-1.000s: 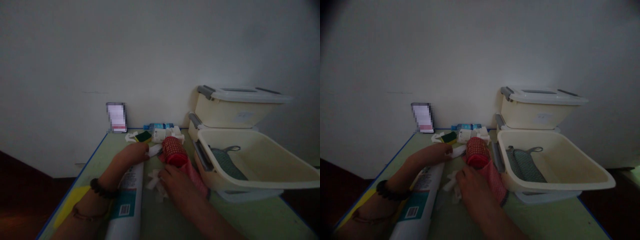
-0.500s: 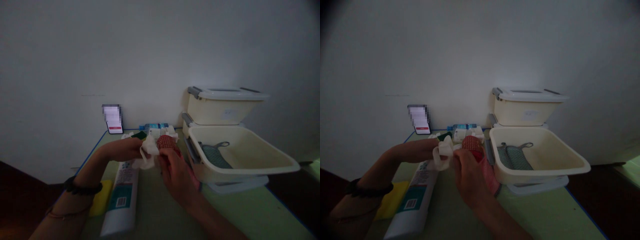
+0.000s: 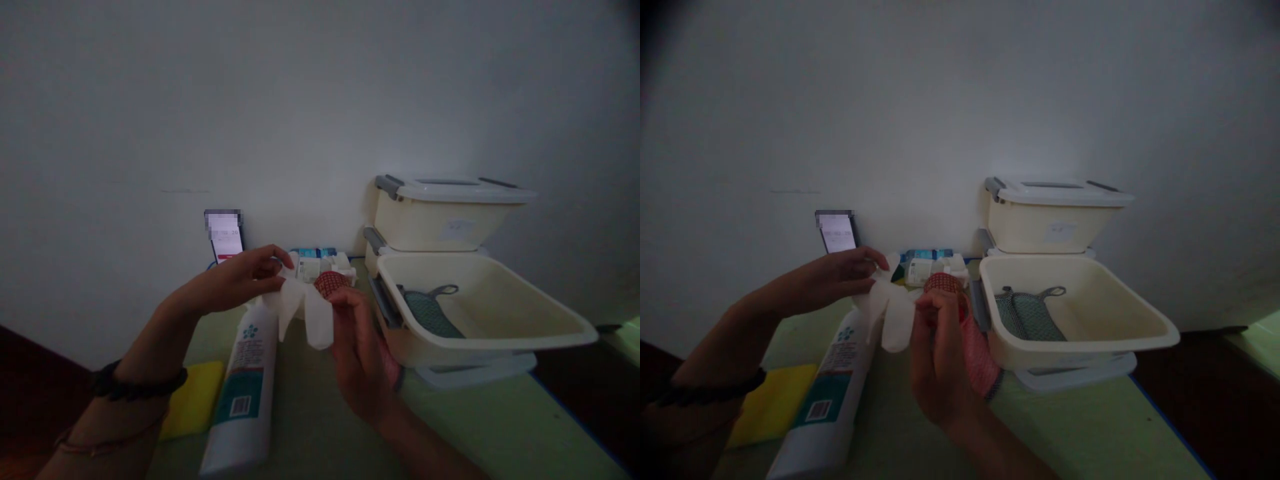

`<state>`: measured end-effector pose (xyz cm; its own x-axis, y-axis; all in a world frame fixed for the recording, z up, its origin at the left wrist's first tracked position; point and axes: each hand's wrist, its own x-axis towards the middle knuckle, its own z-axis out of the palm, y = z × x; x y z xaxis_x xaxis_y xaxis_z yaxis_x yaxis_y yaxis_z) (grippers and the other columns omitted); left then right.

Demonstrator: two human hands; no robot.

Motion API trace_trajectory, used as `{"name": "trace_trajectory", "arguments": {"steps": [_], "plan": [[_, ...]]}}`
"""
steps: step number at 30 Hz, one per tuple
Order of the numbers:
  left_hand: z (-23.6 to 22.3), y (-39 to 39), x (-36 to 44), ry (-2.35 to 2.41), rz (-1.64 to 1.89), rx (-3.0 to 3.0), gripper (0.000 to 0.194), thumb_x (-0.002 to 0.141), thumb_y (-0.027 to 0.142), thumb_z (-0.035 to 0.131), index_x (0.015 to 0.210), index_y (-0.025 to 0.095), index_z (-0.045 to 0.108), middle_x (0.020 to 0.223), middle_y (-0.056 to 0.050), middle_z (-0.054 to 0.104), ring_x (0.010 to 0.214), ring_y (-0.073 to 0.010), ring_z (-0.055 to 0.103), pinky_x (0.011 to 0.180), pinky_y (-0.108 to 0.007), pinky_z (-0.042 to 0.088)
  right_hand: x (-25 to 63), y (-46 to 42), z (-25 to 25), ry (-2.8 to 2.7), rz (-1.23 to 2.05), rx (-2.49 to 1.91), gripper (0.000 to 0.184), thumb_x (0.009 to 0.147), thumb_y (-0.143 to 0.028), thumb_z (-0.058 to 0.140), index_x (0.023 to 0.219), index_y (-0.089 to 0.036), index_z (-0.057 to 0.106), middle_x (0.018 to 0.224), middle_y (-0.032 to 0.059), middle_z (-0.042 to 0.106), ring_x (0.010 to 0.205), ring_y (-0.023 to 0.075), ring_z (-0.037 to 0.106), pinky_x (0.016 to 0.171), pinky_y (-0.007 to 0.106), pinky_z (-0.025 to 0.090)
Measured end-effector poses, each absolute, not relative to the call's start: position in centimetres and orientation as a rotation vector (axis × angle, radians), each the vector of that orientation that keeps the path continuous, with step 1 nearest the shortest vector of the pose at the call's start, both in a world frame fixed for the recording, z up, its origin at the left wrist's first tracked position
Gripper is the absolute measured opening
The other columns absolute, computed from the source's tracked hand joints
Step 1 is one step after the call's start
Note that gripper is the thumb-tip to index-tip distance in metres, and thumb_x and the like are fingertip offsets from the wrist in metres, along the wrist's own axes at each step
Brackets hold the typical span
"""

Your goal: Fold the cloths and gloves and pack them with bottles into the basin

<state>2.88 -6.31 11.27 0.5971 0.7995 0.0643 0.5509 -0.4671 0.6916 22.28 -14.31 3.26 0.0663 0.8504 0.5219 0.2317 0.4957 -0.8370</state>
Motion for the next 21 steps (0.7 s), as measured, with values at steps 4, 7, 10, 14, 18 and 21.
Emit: {"name": "trace_trajectory", "arguments": {"steps": [4,7,10,14,18,21], "plan": [[11.9,-7.0,3.8,0.972,0.688,2.406,0.017,0.086,0.032,0.048,0.089,0.017,0.057,0.092,-0.004,0.059,0.085,-0.0162,0.056,0.075,-0.027,0.044,22.2,-14.0,2.9,-1.404,0.854,-0.905,0.029,0.094,-0.038,0.035,0.118,-0.024,0.042,0.120,0.0097,0.051,0.104,0.0181,0.054,0.088,0.036,0.047],[12.1,-7.7,4.8,0.992,0.702,2.469,0.014,0.086,0.032,0.049,0.085,0.018,0.052,0.087,-0.002,0.054,0.081,-0.0148,0.053,0.073,-0.026,0.044,22.1,-13.8,2.6,-1.429,0.944,-0.810,0.035,0.093,-0.041,0.039,0.123,-0.024,0.038,0.118,0.0099,0.056,0.102,0.0177,0.058,0.084,0.032,0.050],[11.8,-7.9,5.5,1.114,0.575,2.417,0.016,0.085,0.034,0.050,0.083,0.019,0.047,0.077,0.001,0.052,0.069,-0.0131,0.051,0.063,-0.024,0.042,22.0,-13.8,2.6,-1.450,0.936,-0.883,0.038,0.085,-0.037,0.055,0.117,-0.023,0.041,0.107,0.0078,0.062,0.090,0.0168,0.062,0.074,0.028,0.052],[11.4,-7.7,5.3,1.126,0.366,2.367,0.021,0.081,0.037,0.057,0.090,0.020,0.050,0.079,0.001,0.058,0.069,-0.0139,0.054,0.060,-0.023,0.041,21.7,-13.7,2.7,-1.418,0.937,-1.071,0.017,0.088,-0.030,0.047,0.102,-0.021,0.049,0.094,0.0056,0.066,0.082,0.0163,0.064,0.069,0.027,0.053],[11.6,-7.5,4.5,1.176,0.201,2.411,0.021,0.079,0.040,0.060,0.084,0.019,0.061,0.077,0.000,0.063,0.071,-0.0167,0.058,0.063,-0.025,0.041,21.9,-13.2,2.8,-1.367,0.826,-1.286,0.028,0.091,-0.021,0.033,0.115,-0.020,0.047,0.113,0.0113,0.064,0.101,0.0186,0.063,0.078,0.030,0.053],[12.0,-7.3,4.3,1.112,0.261,2.330,0.022,0.083,0.040,0.055,0.087,0.020,0.063,0.081,0.000,0.066,0.077,-0.0168,0.061,0.067,-0.025,0.044,22.4,-13.1,3.0,-1.390,0.743,-1.335,0.035,0.088,-0.024,0.042,0.123,-0.021,0.044,0.126,0.0129,0.056,0.113,0.0214,0.057,0.088,0.035,0.050]]}}
